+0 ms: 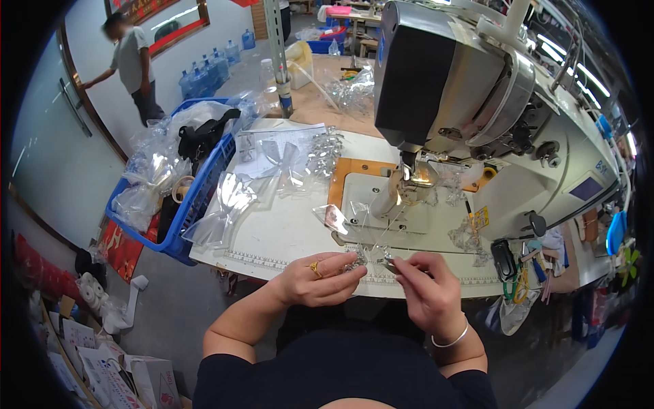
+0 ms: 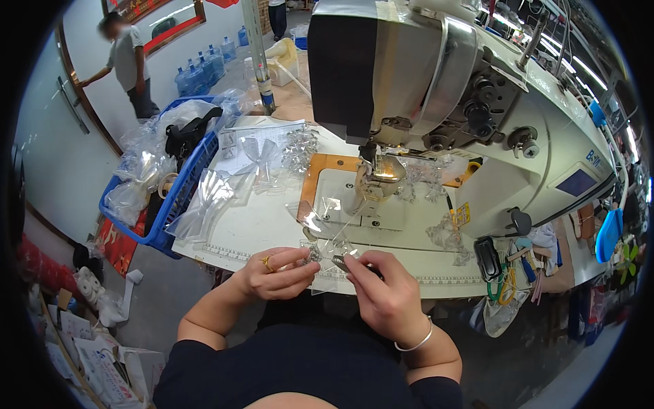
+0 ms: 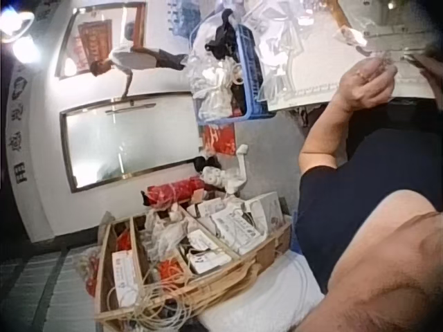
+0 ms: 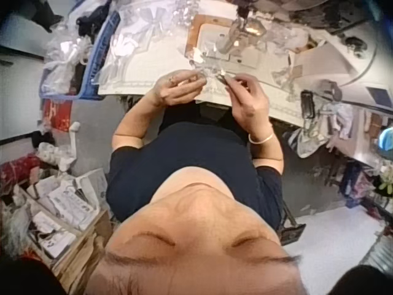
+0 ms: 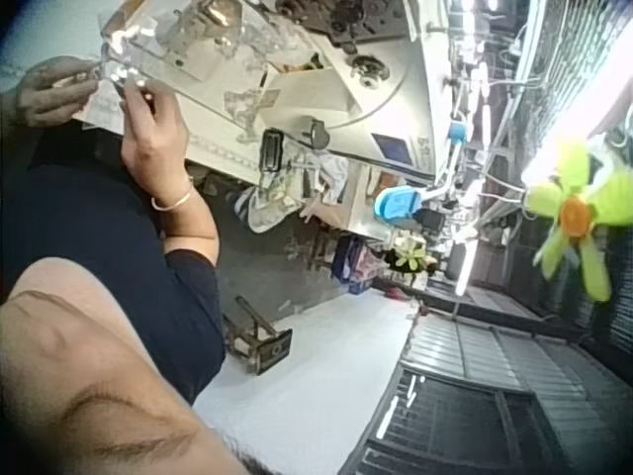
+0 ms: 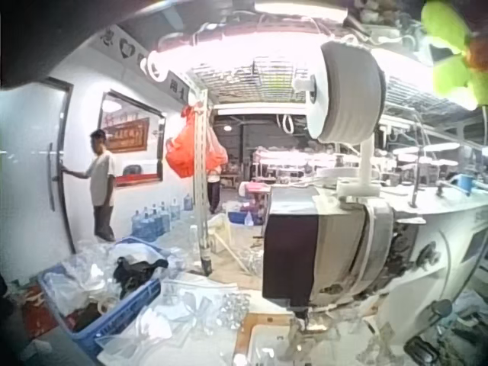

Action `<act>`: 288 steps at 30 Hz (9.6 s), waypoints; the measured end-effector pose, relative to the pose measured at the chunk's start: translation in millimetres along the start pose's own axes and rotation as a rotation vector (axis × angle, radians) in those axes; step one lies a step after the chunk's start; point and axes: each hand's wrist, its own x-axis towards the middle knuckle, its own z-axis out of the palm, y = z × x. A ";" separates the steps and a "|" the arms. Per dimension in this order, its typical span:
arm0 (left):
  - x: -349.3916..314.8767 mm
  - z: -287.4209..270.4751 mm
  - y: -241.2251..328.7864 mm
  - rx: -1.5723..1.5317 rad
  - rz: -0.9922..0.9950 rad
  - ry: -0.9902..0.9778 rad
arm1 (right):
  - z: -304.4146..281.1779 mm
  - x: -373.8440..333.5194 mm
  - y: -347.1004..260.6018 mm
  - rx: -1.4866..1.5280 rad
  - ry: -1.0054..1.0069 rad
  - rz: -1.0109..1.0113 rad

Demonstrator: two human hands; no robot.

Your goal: The person repeatedly picks up small clear plastic pouches, folds them, and sews them on an industrial sewing machine. After each stitch, the person cuts the thread and sets the finished pouch aside. The process is repeated for multiple pouches throughout the clip.

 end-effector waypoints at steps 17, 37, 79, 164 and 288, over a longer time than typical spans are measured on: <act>1.3 0.9 3.5 -0.009 0.031 -0.013 | 16.8 2.2 2.7 0.011 -0.090 0.151; 3.4 1.7 -14.8 0.233 -0.601 0.359 | 71.4 -4.9 62.0 1.283 -0.271 1.011; -26.7 47.3 27.8 -1.473 -1.548 0.055 | 91.9 29.4 68.0 1.028 -0.049 0.833; -26.4 44.3 21.9 -1.277 -1.548 0.209 | 96.5 1.1 44.9 1.265 0.032 0.864; 43.0 75.8 -54.6 -1.677 -0.757 -0.976 | 8.9 -36.2 58.3 1.045 -0.175 0.831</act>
